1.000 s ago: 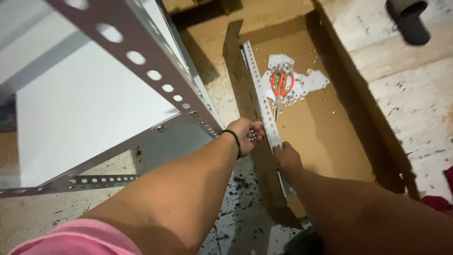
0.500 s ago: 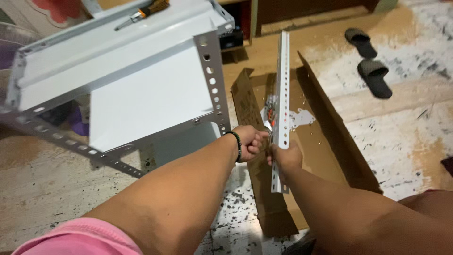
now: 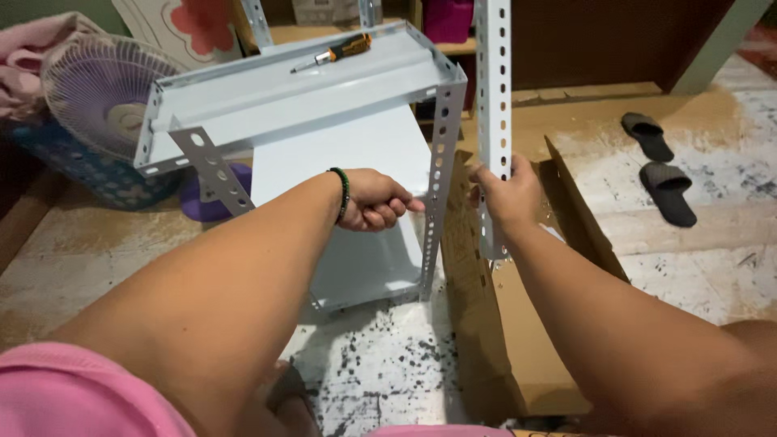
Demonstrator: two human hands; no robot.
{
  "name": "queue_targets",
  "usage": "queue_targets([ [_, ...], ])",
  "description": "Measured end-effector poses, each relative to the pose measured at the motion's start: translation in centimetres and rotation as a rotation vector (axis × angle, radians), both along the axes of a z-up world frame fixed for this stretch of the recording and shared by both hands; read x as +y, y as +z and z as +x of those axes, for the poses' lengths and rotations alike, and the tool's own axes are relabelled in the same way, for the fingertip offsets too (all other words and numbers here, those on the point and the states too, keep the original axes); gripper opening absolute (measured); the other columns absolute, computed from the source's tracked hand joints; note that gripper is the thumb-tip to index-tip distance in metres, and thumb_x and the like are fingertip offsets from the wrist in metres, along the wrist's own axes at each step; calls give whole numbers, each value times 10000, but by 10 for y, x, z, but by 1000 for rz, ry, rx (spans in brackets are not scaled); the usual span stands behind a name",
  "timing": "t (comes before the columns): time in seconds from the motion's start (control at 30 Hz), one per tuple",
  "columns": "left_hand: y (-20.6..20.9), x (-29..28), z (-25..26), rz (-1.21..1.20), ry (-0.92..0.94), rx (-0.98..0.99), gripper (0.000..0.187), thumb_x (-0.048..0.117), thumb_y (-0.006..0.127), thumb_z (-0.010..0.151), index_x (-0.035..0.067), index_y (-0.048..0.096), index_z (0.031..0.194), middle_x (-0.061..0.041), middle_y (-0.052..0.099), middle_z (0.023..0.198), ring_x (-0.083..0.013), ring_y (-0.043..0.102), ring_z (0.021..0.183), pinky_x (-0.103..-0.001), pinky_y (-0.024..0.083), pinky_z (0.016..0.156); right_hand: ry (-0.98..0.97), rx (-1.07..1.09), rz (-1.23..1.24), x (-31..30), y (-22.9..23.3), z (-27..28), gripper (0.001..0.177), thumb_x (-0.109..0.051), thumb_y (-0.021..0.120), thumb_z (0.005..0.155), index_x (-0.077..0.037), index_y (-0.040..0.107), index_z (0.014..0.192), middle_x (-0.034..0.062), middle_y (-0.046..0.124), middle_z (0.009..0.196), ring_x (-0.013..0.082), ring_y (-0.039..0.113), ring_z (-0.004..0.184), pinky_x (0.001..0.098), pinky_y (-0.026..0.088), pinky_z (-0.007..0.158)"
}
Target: The person assembles a white metal shelving unit by attaching vertical uprights to horizontal shelves using bolts, nuts, and washers. They use a screwdriver to tighten the fasteners and secure the frame.
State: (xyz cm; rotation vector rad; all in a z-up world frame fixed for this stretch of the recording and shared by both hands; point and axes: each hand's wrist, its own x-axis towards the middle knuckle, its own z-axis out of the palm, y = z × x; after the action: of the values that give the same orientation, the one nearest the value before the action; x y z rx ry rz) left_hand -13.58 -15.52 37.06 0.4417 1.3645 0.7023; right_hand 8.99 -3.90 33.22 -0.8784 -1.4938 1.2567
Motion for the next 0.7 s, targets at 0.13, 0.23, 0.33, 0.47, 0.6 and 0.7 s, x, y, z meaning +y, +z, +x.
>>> queue_targets([
  [0.13, -6, 32, -45, 108, 162, 178, 217, 221, 624, 1062, 116, 574, 879, 51, 522, 659, -30, 410, 511, -201, 304, 392, 24, -29, 14, -2, 28, -14, 362, -112, 756, 842, 5, 617, 1154, 120, 725, 853, 165, 683, 621, 320, 549, 535],
  [0.23, -16, 47, -67, 178, -57, 909, 192, 208, 581, 1036, 85, 706, 958, -50, 614, 766, -146, 517, 666, -306, 450, 580, 63, 18, -14, -3, 38, -22, 430, -108, 759, 826, -4, 589, 1206, 111, 731, 858, 169, 699, 625, 318, 579, 547],
  [0.33, -16, 41, -68, 231, -513, 1814, 140, 137, 590, 968, 84, 716, 998, -153, 624, 1006, -296, 589, 941, -438, 532, 867, 44, -22, -17, 0, 43, -35, 458, -90, 734, 806, -11, 588, 1233, 93, 738, 864, 160, 712, 634, 310, 595, 551],
  [0.47, -25, -5, -51, 442, 91, 1502, 316, -123, 535, 821, 79, 664, 1027, -116, 550, 1209, -297, 512, 1175, -411, 493, 996, 51, -93, 39, 1, 34, -34, 444, -113, 755, 826, 11, 611, 1228, 105, 741, 853, 149, 694, 639, 302, 562, 542],
  [0.6, -19, -8, -38, 553, 185, 1466, 397, -164, 456, 819, 73, 668, 1055, -95, 570, 1213, -284, 469, 1237, -391, 470, 1035, 102, -72, -14, 5, 34, -34, 432, -121, 762, 822, 35, 611, 1196, 138, 727, 831, 164, 683, 612, 317, 551, 523],
  [0.7, -18, -9, -39, 630, 184, 1470, 274, -41, 462, 986, 81, 692, 1072, -105, 592, 1202, -287, 490, 1222, -380, 453, 1081, 63, -115, 9, 3, 31, -39, 417, -166, 779, 825, 26, 640, 1169, 125, 738, 840, 156, 685, 616, 312, 553, 540],
])
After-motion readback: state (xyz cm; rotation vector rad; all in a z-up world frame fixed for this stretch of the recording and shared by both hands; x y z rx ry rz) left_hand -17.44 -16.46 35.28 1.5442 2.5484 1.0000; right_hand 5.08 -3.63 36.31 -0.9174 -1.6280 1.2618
